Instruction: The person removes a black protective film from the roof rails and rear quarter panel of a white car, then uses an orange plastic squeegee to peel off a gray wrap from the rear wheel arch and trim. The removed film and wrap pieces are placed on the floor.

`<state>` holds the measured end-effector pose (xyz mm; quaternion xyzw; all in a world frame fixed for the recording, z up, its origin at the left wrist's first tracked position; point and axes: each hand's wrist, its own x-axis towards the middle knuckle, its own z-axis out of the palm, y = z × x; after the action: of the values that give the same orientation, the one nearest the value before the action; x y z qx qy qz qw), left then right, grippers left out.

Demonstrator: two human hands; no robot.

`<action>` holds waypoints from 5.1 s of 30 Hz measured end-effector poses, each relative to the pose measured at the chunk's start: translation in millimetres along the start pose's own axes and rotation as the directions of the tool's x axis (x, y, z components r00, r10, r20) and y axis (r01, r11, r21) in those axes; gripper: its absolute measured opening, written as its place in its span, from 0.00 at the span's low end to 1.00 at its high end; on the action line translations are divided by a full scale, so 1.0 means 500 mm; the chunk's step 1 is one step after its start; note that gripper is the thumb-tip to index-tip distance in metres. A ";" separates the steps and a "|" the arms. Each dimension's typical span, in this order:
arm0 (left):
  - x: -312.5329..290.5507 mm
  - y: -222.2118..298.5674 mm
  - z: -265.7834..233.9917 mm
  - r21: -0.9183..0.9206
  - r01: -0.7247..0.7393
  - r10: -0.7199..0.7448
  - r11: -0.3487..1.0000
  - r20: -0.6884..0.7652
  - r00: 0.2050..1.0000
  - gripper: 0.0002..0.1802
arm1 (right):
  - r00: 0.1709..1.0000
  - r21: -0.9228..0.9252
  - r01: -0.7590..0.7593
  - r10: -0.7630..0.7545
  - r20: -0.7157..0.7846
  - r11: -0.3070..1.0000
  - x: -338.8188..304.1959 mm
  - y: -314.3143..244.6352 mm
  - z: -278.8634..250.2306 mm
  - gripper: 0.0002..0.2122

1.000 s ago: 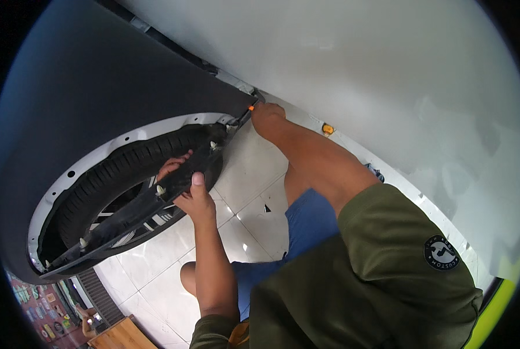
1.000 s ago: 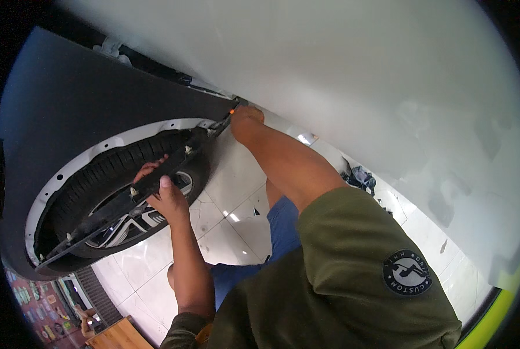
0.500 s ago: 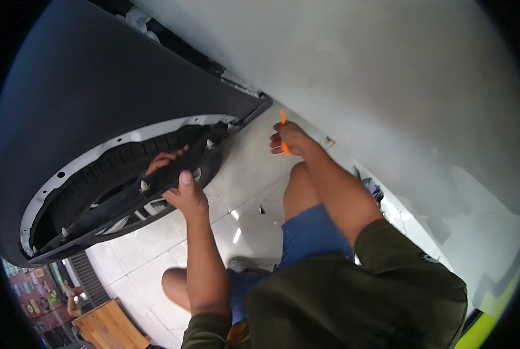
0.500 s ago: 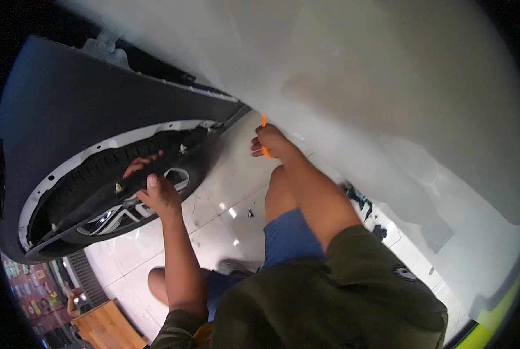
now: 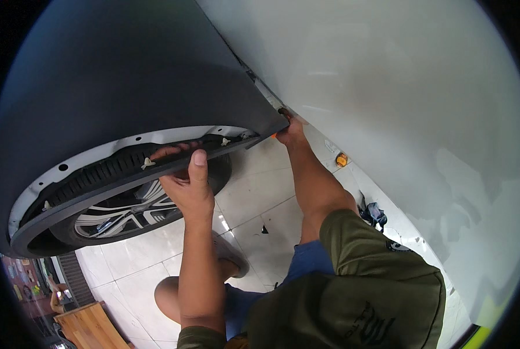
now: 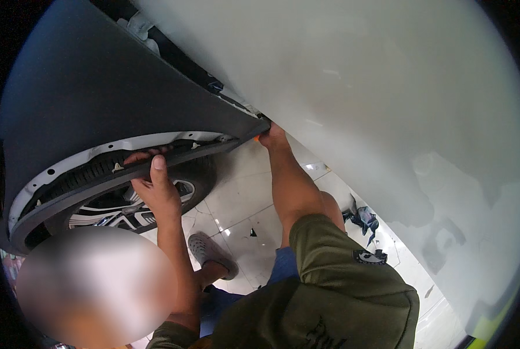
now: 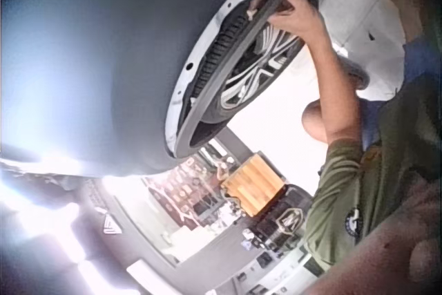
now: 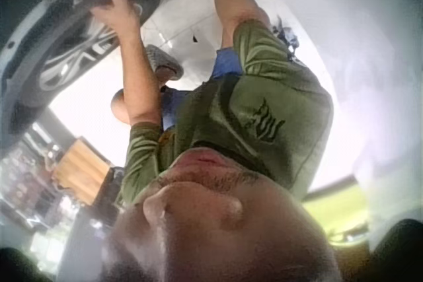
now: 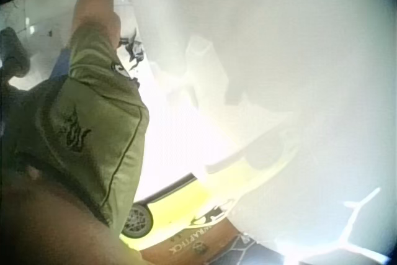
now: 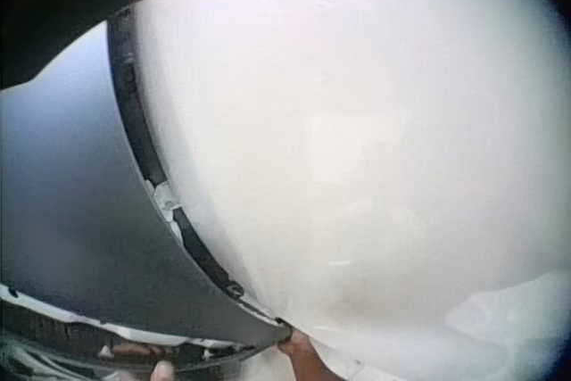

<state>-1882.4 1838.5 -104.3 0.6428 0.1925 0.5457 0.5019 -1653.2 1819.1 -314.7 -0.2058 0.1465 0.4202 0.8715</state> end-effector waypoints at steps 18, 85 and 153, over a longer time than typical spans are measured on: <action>0.002 0.055 -0.022 0.469 0.119 -0.141 0.875 0.012 0.990 0.26 | 0.876 -0.243 -0.062 0.170 0.451 0.968 0.092 -0.024 -0.120 0.18; 0.310 0.409 -0.758 0.549 -0.711 0.730 0.440 0.243 0.639 0.16 | 0.478 0.021 0.789 0.635 0.607 -0.614 -0.943 0.904 0.991 0.11; 0.665 0.505 -1.744 0.625 -0.772 0.890 -0.113 0.410 0.201 0.26 | 0.835 0.136 -0.226 -0.120 0.536 -0.965 -0.978 1.484 0.959 0.07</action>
<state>-2628.7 2375.6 194.1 0.7089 -0.0195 0.6455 -0.2835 -2497.3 2138.3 138.3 0.8886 0.3917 0.1571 0.1797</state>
